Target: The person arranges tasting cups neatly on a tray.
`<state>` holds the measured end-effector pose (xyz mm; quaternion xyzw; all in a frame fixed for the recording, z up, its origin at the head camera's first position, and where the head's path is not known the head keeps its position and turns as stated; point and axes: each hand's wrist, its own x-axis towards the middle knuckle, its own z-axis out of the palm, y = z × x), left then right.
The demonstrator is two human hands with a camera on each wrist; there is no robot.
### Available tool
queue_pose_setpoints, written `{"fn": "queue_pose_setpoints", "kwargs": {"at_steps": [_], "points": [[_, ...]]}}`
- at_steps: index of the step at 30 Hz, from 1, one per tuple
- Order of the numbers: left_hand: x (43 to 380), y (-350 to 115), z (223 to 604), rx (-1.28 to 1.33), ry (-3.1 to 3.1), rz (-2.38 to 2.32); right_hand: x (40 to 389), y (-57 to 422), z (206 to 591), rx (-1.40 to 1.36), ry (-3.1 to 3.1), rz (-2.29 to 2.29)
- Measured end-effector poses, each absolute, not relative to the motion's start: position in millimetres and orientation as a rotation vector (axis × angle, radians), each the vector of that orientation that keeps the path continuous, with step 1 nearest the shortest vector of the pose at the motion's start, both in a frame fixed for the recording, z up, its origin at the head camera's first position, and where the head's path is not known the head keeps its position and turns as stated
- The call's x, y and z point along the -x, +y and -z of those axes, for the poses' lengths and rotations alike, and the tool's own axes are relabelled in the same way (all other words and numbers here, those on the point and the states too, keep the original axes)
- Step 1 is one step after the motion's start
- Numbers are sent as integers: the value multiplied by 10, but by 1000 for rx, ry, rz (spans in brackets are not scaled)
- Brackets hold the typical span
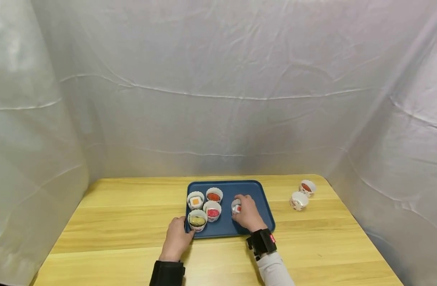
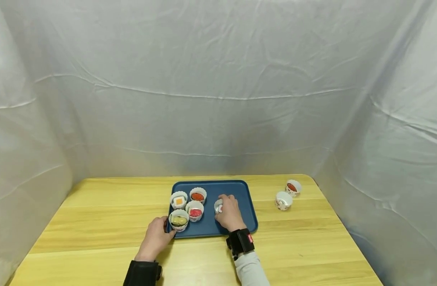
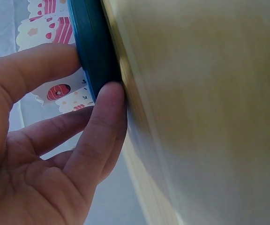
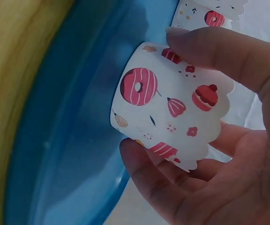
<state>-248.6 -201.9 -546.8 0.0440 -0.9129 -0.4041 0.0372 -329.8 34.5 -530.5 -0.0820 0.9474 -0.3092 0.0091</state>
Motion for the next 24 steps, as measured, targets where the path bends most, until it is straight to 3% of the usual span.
{"fn": "queue_pose_setpoints", "kwargs": {"at_steps": [24], "points": [[2480, -2035, 5474, -93, -2829, 1207, 3085, 703, 5218, 197, 2974, 956]]}}
